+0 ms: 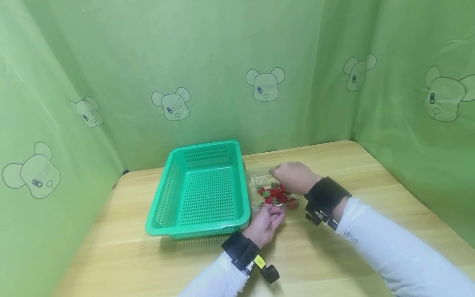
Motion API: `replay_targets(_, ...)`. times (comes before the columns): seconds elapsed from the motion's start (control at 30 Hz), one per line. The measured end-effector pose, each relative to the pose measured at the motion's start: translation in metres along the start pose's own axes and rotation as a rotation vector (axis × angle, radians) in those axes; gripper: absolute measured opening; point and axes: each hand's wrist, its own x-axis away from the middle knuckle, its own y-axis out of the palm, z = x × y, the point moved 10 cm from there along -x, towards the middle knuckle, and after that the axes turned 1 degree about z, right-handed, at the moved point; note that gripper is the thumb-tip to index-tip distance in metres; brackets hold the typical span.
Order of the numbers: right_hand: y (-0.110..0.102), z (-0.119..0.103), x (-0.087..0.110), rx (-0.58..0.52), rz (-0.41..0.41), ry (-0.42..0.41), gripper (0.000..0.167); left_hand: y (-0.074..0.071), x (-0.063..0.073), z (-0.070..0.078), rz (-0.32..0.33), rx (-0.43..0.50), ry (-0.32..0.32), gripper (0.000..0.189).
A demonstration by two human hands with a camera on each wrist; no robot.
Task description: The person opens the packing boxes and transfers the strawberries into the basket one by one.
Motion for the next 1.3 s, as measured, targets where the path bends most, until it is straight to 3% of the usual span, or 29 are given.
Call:
replay_targets(0.23, -0.016, 0.015, -0.005, -0.048, 0.127, -0.003, 0.06, 0.0, 0.002, 0.0, -0.013, -0.012, -0.037, 0.026)
replay_targets(0.43, -0.031, 0.034, -0.013, 0.002, 0.309, 0.01, 0.048, 0.001, 0.005, -0.002, -0.009, 0.012, -0.054, 0.027)
replay_targets(0.6, -0.043, 0.051, -0.016, -0.025, 0.412, 0.124, 0.035, 0.002, 0.007, -0.003, -0.005, -0.01, -0.046, 0.022)
replay_targets(0.77, -0.043, 0.059, -0.014, -0.096, 0.434, 0.228, 0.03, 0.003, 0.007, -0.003, -0.013, -0.006, -0.058, 0.022)
replay_targets(0.97, -0.04, 0.057, -0.013, -0.113, 0.477, 0.25, 0.024, 0.005, 0.006, -0.001, -0.016, 0.008, -0.06, 0.022)
replay_targets(1.13, -0.026, 0.06, -0.015, -0.084, 0.394, 0.292, 0.032, 0.005, 0.007, -0.004, -0.02, -0.01, -0.053, 0.022)
replay_targets(1.3, -0.015, 0.064, -0.016, -0.17, 0.354, 0.331, 0.031, 0.006, 0.007, -0.006, -0.035, -0.039, -0.056, 0.023)
